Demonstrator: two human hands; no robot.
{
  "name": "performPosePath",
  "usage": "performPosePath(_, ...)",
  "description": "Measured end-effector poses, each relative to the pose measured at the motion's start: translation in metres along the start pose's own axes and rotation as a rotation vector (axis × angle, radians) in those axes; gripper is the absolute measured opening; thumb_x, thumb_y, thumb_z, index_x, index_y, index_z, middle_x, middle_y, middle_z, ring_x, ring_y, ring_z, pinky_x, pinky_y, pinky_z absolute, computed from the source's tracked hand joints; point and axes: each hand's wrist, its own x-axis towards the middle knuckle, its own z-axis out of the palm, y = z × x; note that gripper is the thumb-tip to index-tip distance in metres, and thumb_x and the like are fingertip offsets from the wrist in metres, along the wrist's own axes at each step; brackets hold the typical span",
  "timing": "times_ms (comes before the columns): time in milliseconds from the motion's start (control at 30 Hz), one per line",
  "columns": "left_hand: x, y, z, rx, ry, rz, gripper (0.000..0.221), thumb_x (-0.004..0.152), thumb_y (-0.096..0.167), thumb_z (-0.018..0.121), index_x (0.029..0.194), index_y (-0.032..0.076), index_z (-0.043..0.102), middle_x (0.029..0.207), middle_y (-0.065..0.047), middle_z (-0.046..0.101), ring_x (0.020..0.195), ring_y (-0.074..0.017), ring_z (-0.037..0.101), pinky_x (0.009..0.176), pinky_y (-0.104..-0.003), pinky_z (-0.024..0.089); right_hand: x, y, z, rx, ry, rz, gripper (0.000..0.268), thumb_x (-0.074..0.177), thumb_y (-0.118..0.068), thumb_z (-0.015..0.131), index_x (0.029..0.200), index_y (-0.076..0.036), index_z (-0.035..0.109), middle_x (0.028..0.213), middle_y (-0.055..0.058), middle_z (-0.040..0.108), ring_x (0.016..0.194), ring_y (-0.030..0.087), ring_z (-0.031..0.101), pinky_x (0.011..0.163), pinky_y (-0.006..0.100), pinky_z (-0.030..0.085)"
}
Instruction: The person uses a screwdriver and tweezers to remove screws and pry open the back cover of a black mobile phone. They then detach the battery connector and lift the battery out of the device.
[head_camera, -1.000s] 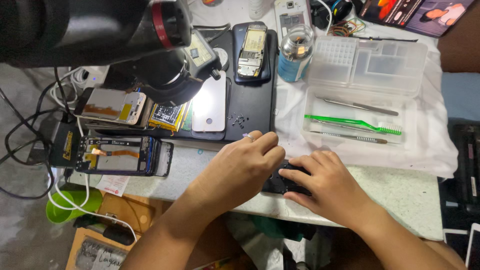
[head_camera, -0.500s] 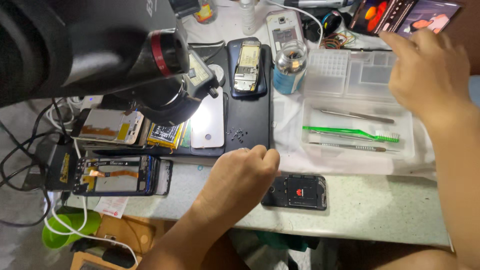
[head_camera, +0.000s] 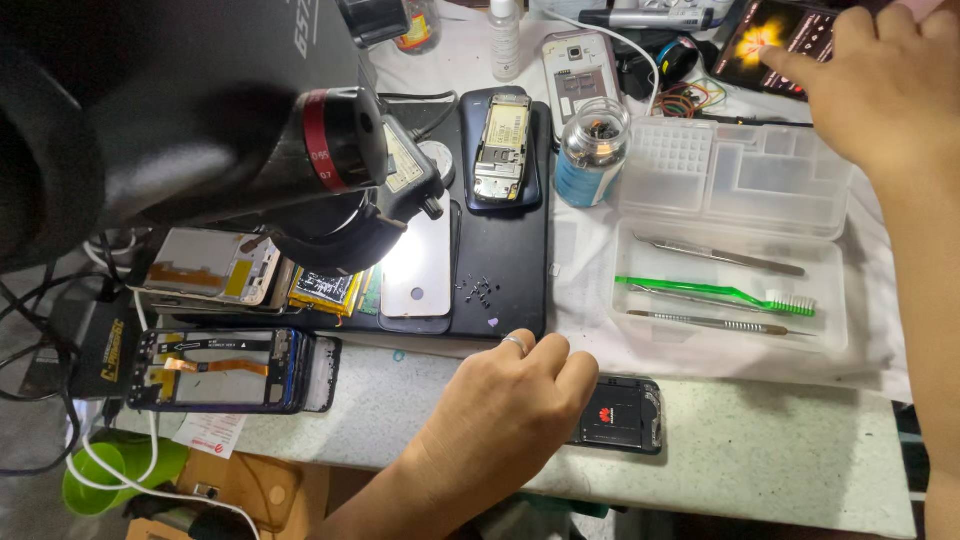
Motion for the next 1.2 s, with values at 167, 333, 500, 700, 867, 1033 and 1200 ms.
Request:
performPosePath(167,0.001,0.0,-0.001,-0.041,0.018,0.002,0.015,0.08,0.007,0.07,0.083,0.003,0.055,0.08,-0.011,0.058,0.075,-0.0286,0.062,0.059,-0.037,0.052,0.011,-0.004,-0.002,-0.05,0.005,0.0,0.044,0.116,-0.023,0.042,0.147,-0.05,0.059,0.116,0.009,0.064,0.116,0.029,0.059,0.101,0.049,0.039)
performPosePath(333,0.002,-0.003,-0.002,-0.041,0.006,0.008,0.013,0.08,0.003,0.067,0.083,0.003,0.055,0.08,-0.011,0.058,0.075,-0.0284,0.061,0.061,-0.037,0.053,0.011,0.002,0.009,0.031,-0.02,0.029,0.044,0.115,-0.022,0.042,0.147,-0.048,0.059,0.118,0.013,0.065,0.116,0.032,0.059,0.102,0.051,0.039)
performPosePath(500,0.0,-0.003,-0.006,-0.062,-0.017,-0.01,0.014,0.08,0.002,0.068,0.084,0.003,0.054,0.083,-0.011,0.058,0.077,-0.0281,0.061,0.062,-0.037,0.052,0.006,0.013,0.04,-0.134,0.146,-0.042,0.042,0.113,-0.024,0.044,0.145,-0.049,0.057,0.117,0.004,0.062,0.119,0.025,0.055,0.105,0.042,0.039)
performPosePath(700,-0.003,0.002,-0.009,-0.083,-0.054,-0.016,0.015,0.081,0.004,0.068,0.088,0.002,0.054,0.085,-0.012,0.058,0.079,-0.0289,0.061,0.065,-0.037,0.053,-0.005,0.016,0.049,-0.057,0.16,-0.052,0.039,0.11,-0.019,0.053,0.143,-0.037,0.062,0.118,0.01,0.061,0.12,0.029,0.054,0.103,0.042,0.039)
performPosePath(867,-0.004,-0.008,-0.007,-0.045,0.046,-0.101,0.012,0.085,0.001,0.065,0.086,0.003,0.054,0.082,-0.012,0.057,0.079,-0.0312,0.063,0.068,-0.038,0.055,-0.002,0.015,0.048,-0.073,0.137,-0.031,0.05,0.103,-0.013,0.059,0.148,-0.036,0.06,0.125,0.011,0.059,0.122,0.031,0.053,0.109,0.043,0.04)
performPosePath(1033,-0.007,-0.009,-0.008,-0.05,0.039,-0.089,0.012,0.085,0.0,0.065,0.084,0.004,0.053,0.08,-0.012,0.057,0.077,-0.0308,0.063,0.069,-0.038,0.055,-0.001,0.011,0.052,0.047,0.201,0.002,0.051,0.103,-0.006,0.058,0.148,-0.028,0.059,0.134,0.014,0.056,0.125,0.035,0.051,0.11,0.042,0.043)
performPosePath(1200,-0.006,-0.009,-0.009,-0.039,0.005,-0.084,0.012,0.083,0.001,0.065,0.084,0.004,0.053,0.08,-0.011,0.057,0.077,-0.029,0.063,0.067,-0.037,0.055,0.003,0.007,0.05,0.088,0.202,0.003,0.049,0.103,-0.004,0.059,0.148,-0.023,0.059,0.136,0.016,0.055,0.124,0.036,0.051,0.11,0.043,0.044)
